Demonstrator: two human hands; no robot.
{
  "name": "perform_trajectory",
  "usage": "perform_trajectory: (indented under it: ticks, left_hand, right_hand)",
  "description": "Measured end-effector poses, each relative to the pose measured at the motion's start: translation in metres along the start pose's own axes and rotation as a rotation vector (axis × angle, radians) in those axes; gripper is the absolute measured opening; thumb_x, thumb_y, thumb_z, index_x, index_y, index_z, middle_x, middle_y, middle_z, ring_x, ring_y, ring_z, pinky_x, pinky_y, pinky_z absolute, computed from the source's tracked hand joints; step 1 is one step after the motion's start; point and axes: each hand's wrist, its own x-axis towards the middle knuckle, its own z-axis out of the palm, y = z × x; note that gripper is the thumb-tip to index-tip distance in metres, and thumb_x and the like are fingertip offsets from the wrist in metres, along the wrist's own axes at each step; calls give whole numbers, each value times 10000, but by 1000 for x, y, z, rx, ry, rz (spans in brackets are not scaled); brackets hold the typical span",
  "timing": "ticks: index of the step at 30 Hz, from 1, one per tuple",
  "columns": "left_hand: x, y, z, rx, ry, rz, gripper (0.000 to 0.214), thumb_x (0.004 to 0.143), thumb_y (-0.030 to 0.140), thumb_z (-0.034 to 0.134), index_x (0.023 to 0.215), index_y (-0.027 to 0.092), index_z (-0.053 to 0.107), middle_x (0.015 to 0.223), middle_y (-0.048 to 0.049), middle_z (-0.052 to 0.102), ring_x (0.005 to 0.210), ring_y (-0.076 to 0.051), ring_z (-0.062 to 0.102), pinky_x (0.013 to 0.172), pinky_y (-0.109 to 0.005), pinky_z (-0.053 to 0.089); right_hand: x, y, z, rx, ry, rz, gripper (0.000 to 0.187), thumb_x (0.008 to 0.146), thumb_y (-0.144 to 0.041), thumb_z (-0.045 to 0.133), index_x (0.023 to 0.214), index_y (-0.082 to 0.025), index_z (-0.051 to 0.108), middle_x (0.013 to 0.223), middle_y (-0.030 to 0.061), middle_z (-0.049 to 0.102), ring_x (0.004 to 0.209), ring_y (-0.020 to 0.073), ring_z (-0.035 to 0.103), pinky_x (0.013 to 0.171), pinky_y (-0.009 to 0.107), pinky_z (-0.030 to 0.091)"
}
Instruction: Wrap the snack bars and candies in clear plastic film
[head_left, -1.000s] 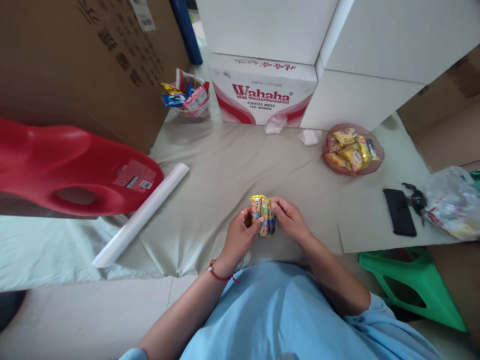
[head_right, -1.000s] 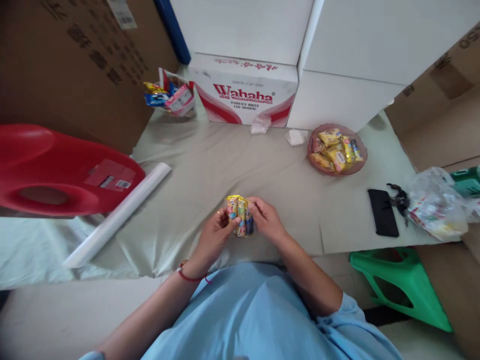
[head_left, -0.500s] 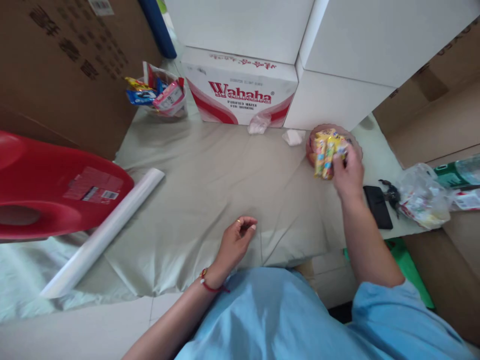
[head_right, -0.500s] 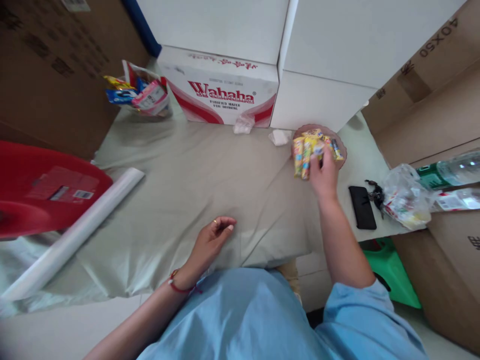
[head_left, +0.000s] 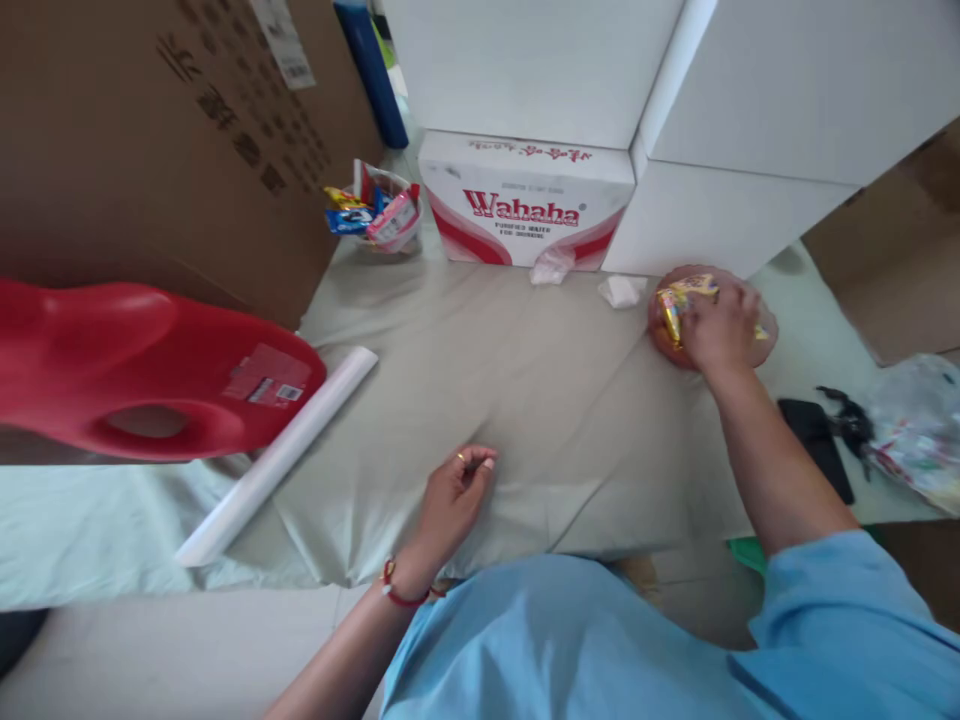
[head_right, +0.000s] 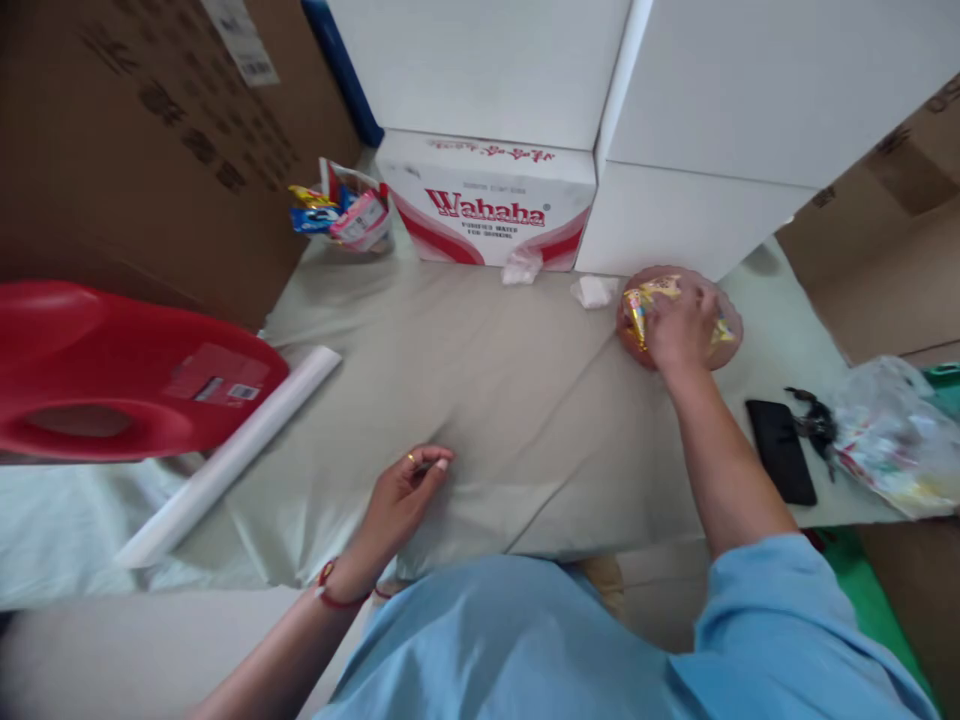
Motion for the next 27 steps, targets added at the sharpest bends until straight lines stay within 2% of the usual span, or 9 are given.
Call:
perform_trajectory:
  ticks: [3,7,10,13,15,17,20,23,27]
  left_hand:
    - [42,13,-34,166,155,153,279,970,449,572,973,224,737,973,-50,755,847,-196,697,806,-318,562]
    - [144,35,-76,416,390,273,222,1000,353,553,1015,184,696,1068,-84,726,1014,-230,698,947,-382,571]
    - [233,44,-104,616,460,281,251,1013,308,590,1126,92,650,1216,-119,699,1243,-279,641,1137,-464,473]
    - [301,42,-128,750,504,219,387,1091,370,475,1257,29,554,1395,-129,610,1428,-373,507,1191,-578,368]
    - [328,36,-139,776,490,103,358,1073,329,561,1265,27,535,1418,-132,604,1412,-330,509,1210,-581,332]
    - [341,29,-144,772,473,72,334,984,216,711,1212,27,556,1422,-185,597,1376,-325,513,1182,-557,365]
    - [337,21,-142,781,403,136,127,947,102,673,1053,89,604,1264,-169,652,1307,-324,540,1130,-511,387]
    - [310,15,-130,796,308,237,71,978,96,580,938,147,608,1104,-120,662,1210,-286,567,1076,-455,401]
    - [247,5,-105,803,168,443,144,1014,165,533,883,163,593,959,-87,630,1090,-261,571,1025,-430,433]
  right_hand:
    - [-42,-18,-11,-52,156,-121,323,989,-298,542,1165,-159,774,1390,213,617,1351,356,488,1171,608,345]
    - [-134,-47,-8,124,24,-254,208,955,-237,593,1082,-252,757,1209,125,716,1165,320,638,1055,588,486]
    - [-187,-52,-2,183,-45,-197,206,959,-221,602,1084,-264,760,1115,119,737,1064,321,649,939,562,543]
    - [-207,-47,0,211,-62,-147,214,977,-209,598,1116,-255,755,1075,112,745,1015,306,645,881,522,561]
    - [-208,-45,0,208,-69,-137,203,993,-205,588,1115,-237,748,1070,111,744,1010,293,644,881,501,560]
    - [-205,-44,0,197,-78,-127,193,1008,-208,576,1102,-219,743,1065,114,738,1009,284,638,879,484,560]
    - [-202,-44,1,200,-81,-124,190,1019,-204,567,1098,-210,740,1062,113,729,1002,274,630,875,463,562]
    - [-203,-44,2,212,-78,-134,192,1018,-194,568,1105,-202,739,1065,119,722,1007,277,623,879,463,561]
    - [-205,-44,4,234,-79,-119,196,1016,-186,568,1108,-199,740,1069,118,722,1015,280,616,890,465,556]
